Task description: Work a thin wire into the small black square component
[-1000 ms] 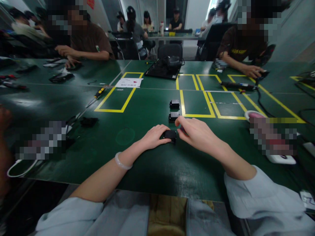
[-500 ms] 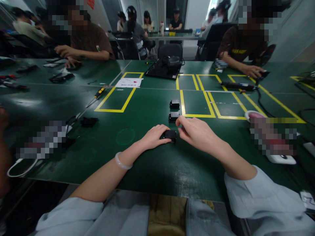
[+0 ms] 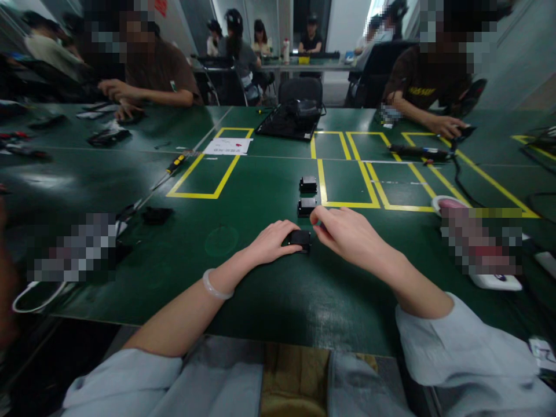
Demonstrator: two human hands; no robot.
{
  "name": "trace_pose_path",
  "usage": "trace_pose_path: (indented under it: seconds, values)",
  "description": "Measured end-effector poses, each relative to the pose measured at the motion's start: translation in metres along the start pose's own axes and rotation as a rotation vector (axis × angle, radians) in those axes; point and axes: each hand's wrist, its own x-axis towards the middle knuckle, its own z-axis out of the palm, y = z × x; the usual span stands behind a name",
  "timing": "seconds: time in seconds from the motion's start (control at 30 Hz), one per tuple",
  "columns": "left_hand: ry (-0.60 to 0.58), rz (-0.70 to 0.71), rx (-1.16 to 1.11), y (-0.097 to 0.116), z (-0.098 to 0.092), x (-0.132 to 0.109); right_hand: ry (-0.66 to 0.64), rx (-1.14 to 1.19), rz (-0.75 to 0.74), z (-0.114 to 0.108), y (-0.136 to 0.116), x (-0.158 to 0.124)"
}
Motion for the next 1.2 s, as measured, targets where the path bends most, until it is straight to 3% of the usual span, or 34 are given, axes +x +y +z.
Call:
trace_pose_path:
  seconds: [0.23, 0.43, 0.73, 1.2]
  values:
    - [0.006, 0.001, -0.006, 0.0, -0.0002, -0.0006, 0.028, 0.005, -0.014, 0.0013, 0.0002, -0.0006]
    - [-0.006, 0.0, -0.012, -0.0001, 0.0003, -0.0002, -0.023, -0.092, 0.017, 0.0012, -0.0011, 0.0009]
    - [0.003, 0.005, -0.005, 0.0, -0.0002, 0.0001, 0.052, 0.018, -0.014, 0.0028, -0.0007, -0.0014]
    - [-0.01, -0.007, -0.017, 0.0015, -0.0009, -0.0001, -0.02, -0.006, 0.027, 0.0011, -0.0004, 0.0]
